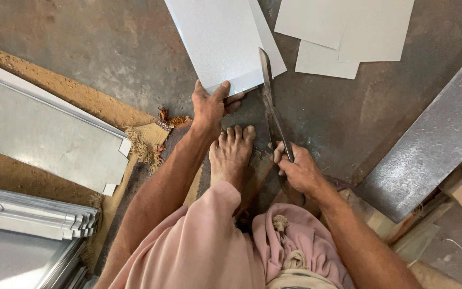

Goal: The person sits on the floor and cuts white flat sheets with large hand shears, trimming strips off the edges. They mark a cut line on a sheet with a red marker, reposition the sheets, and set cut pieces aside while continuing to trim more sheets.

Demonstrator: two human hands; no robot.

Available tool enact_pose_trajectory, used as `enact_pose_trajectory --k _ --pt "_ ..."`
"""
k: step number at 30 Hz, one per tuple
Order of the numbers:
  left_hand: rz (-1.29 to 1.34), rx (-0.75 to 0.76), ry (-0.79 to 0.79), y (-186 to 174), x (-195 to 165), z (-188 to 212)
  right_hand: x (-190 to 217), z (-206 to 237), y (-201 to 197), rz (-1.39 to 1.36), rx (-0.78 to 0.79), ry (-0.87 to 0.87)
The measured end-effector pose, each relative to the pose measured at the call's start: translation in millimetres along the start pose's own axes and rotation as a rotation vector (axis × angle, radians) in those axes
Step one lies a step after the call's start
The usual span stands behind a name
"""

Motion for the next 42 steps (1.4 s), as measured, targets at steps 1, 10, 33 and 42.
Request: enact_pose_trajectory --k 1,10,33,42 --pt "0.006 0.001 -0.004 0.4 0.2 0.3 1.0 -1.1 0.2 0.017 -0.008 -0.009" --pt "0.048 -0.009 -0.043 5.5 -2.1 3.3 -22.3 15.9 -2.5 -0.267 0.099 0.231" --pt "0.085 -0.003 0.002 18.3 2.8 7.2 22.7 10.1 10.8 -0.006 0.136 0.043" --pt "0.068 -0.007 -0.027 19.7 -1.1 12.2 20.4 7.4 11.5 0.088 0.103 0.023"
Point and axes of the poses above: each hand's wrist, its own z-axis away from the middle knuckle, its own y-axis out of the palm, x = y × z, the point moved 7 cm from there along -z, towards the middle knuckle, and after that the axes turned 5 degrees about z, right-handed, at the moved point
